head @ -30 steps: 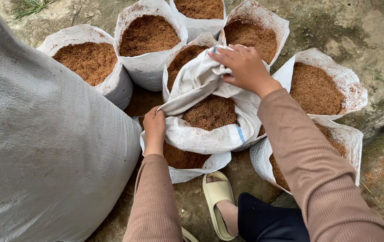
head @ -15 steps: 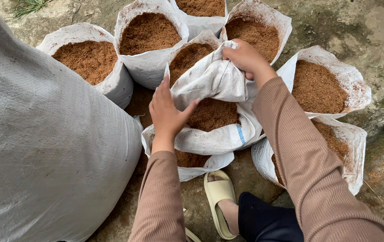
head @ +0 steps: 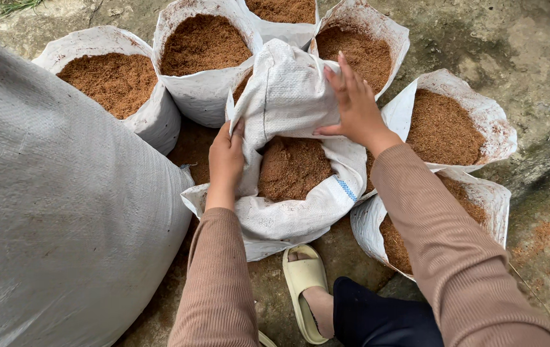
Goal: The person scoops brown granular material by hand from a large sack and transfers it into smaller white sacks. The person arranges the filled sacks on the ground and continues the process of filling and organizing them.
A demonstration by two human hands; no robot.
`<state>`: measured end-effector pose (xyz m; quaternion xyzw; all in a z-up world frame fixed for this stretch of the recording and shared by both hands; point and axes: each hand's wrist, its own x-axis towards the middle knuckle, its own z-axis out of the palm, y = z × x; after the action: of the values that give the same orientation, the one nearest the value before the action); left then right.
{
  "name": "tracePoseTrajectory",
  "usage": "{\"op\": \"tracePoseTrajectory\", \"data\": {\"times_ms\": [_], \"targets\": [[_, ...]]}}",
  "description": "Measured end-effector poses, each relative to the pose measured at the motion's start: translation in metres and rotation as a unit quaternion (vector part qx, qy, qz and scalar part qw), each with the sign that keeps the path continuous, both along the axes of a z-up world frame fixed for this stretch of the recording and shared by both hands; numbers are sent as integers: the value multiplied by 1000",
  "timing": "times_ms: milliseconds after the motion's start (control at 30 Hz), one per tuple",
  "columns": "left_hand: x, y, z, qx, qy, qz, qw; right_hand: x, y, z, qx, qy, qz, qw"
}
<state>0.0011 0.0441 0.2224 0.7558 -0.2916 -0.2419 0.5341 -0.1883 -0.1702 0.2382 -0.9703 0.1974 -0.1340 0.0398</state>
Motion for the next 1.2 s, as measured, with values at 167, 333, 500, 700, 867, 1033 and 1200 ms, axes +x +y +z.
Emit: {"op": "tracePoseTrajectory", "data": {"times_ms": [167,333,500,700,867,1033,1200], "targets": [[3,1,-23,-28,76,-21,996,19,3,-15,120,-26,-70,990],[12,5,-44,-3,98,4,995,29,-15,-32,180,-42,-59,981],[8,6,-2,87,-5,16,996,32,-24,-32,246,-127,-84,957],[-36,-8,66,36,-276,-93,956,39,-41,-22,283,-81,-98,951],[-36,-30,40,70,-301,-64,949,42,32,57,319,-103,-10,942],[-8,-27,12,71,-266,-29,961,1,54,83,293,-34,-13,956],[-6,-17,34,22,-148,-16,989,-37,55,68,388,125,-190,893]]}}
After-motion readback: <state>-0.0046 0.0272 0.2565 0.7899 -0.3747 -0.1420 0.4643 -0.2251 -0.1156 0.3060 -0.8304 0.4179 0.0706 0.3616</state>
